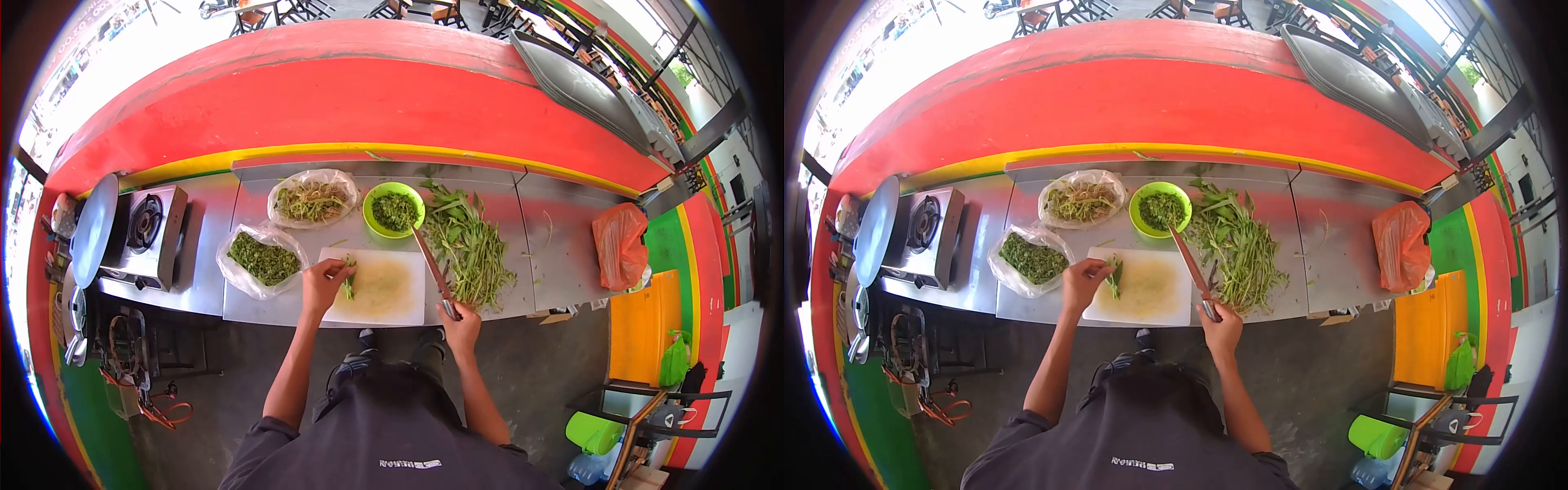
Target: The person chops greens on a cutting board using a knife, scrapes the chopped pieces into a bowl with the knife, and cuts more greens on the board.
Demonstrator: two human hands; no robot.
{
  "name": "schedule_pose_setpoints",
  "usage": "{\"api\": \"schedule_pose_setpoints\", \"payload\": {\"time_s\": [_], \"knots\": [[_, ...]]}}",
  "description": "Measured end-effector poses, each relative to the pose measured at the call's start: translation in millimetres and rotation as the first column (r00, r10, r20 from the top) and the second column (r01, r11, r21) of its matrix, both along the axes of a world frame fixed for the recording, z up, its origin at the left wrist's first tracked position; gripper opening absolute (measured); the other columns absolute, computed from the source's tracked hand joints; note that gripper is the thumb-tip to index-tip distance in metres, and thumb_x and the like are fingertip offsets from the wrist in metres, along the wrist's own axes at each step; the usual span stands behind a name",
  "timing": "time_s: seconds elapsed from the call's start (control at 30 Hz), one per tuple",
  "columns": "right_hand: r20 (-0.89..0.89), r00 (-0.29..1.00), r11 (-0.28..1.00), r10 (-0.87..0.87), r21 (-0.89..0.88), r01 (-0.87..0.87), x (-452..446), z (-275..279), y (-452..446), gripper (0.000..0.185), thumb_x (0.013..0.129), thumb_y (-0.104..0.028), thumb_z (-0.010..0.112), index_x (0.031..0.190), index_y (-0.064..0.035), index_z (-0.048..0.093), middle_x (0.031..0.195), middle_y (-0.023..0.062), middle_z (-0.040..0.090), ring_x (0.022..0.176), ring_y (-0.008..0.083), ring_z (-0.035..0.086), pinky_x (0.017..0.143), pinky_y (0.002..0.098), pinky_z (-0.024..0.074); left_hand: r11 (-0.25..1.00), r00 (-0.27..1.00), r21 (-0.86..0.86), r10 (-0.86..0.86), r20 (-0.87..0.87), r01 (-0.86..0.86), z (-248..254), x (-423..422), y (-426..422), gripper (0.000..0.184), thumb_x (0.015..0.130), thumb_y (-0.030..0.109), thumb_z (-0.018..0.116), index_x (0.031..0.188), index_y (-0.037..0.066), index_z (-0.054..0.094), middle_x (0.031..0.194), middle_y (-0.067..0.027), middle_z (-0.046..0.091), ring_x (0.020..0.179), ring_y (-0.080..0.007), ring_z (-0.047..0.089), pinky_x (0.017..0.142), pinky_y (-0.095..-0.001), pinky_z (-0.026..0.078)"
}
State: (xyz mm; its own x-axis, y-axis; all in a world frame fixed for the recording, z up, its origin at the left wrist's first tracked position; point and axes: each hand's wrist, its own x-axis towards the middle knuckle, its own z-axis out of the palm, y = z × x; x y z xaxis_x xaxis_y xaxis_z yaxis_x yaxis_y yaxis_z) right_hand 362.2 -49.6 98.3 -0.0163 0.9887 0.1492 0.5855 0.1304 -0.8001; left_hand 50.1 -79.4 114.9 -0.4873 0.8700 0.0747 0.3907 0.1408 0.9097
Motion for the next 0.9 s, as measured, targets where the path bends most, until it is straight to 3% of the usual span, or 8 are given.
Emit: {"api": "schedule_pose_setpoints", "payload": {"time_s": [0.13,0.27,0.5,0.57,0.7,0.77,0.83,0.9], "knots": [[-0.053,0.999,0.999,0.007,-0.051,-0.009,0,-24,-11,0.025,0.08,-0.019,0.081,0.087,0.0024,0.071,0.059,0.0018,0.055,0.054,0.0075,0.044,0.052,0.0287,0.0379,0.986,0.979,-0.05,-0.163,-0.126,0.158,-63,16,14,0.028,0.08,0.028,0.082,0.096,0.006,0.076,0.077,-0.0123,0.074,0.066,-0.023,0.071,0.063,-0.0342,0.055],[-0.059,0.998,0.99,-0.021,-0.138,0.013,4,-42,-24,0.027,0.08,-0.023,0.082,0.087,0.0018,0.072,0.059,0.0009,0.055,0.055,0.0071,0.044,0.052,0.028,0.0383,0.944,0.933,-0.15,-0.318,-0.167,0.294,-96,38,29,0.033,0.081,0.036,0.08,0.098,0.008,0.073,0.076,-0.01,0.074,0.069,-0.0256,0.072,0.062,-0.0364,0.056],[-0.045,0.997,0.975,-0.066,-0.216,0.055,21,-52,-36,0.029,0.081,-0.025,0.082,0.091,0.0007,0.074,0.058,-0.0005,0.055,0.055,0.0058,0.045,0.052,0.027,0.0388,0.914,0.892,-0.134,-0.405,-0.203,0.384,-122,55,41,0.029,0.077,0.034,0.082,0.087,0.01,0.07,0.077,-0.0052,0.072,0.071,-0.0262,0.07,0.067,-0.0384,0.052],[-0.032,0.997,0.964,-0.071,-0.258,0.06,26,-53,-38,0.029,0.081,-0.025,0.082,0.091,0.0008,0.074,0.058,-0.0007,0.055,0.056,0.0054,0.045,0.052,0.0266,0.0389,0.947,0.873,-0.04,-0.31,-0.376,0.319,-124,56,40,0.024,0.076,0.03,0.083,0.084,0.012,0.07,0.079,-0.0038,0.07,0.074,-0.0253,0.068,0.071,-0.0383,0.048],[-0.02,0.998,0.94,-0.052,-0.338,0.043,35,-57,-35,0.029,0.081,-0.026,0.082,0.091,0.0009,0.074,0.059,-0.0008,0.056,0.057,0.0045,0.044,0.052,0.0262,0.0389,0.966,0.902,-0.01,-0.243,-0.357,0.257,-119,53,32,0.022,0.075,0.025,0.084,0.082,0.011,0.069,0.08,-0.0032,0.069,0.076,-0.0228,0.067,0.072,-0.0373,0.044],[-0.021,0.999,0.939,-0.031,-0.344,0.022,37,-57,-34,0.029,0.082,-0.026,0.082,0.091,0.001,0.073,0.06,-0.0007,0.057,0.057,0.0044,0.044,0.052,0.0264,0.0388,0.979,0.968,-0.011,-0.202,-0.146,0.203,-126,43,26,0.023,0.075,0.022,0.084,0.082,0.007,0.069,0.079,-0.0042,0.069,0.074,-0.0205,0.068,0.071,-0.0368,0.045],[-0.017,1.0,0.935,-0.023,-0.355,0.016,39,-58,-33,0.03,0.082,-0.026,0.082,0.091,0.0013,0.073,0.059,0.0,0.056,0.057,0.0043,0.044,0.052,0.0264,0.039,0.986,0.975,-0.017,-0.166,-0.15,0.165,-115,35,18,0.023,0.077,0.019,0.084,0.084,0.004,0.068,0.077,-0.0066,0.07,0.07,-0.0202,0.069,0.068,-0.0358,0.05],[-0.011,1.0,0.932,-0.005,-0.363,0.001,40,-58,-31,0.031,0.082,-0.027,0.082,0.091,0.0013,0.073,0.059,0.0009,0.057,0.057,0.0045,0.044,0.052,0.0267,0.0398,1.0,0.99,0.005,0.001,-0.14,-0.001,-108,26,9,0.022,0.078,0.015,0.083,0.086,0.002,0.068,0.073,-0.0092,0.071,0.065,-0.0215,0.071,0.064,-0.0337,0.053]]}}
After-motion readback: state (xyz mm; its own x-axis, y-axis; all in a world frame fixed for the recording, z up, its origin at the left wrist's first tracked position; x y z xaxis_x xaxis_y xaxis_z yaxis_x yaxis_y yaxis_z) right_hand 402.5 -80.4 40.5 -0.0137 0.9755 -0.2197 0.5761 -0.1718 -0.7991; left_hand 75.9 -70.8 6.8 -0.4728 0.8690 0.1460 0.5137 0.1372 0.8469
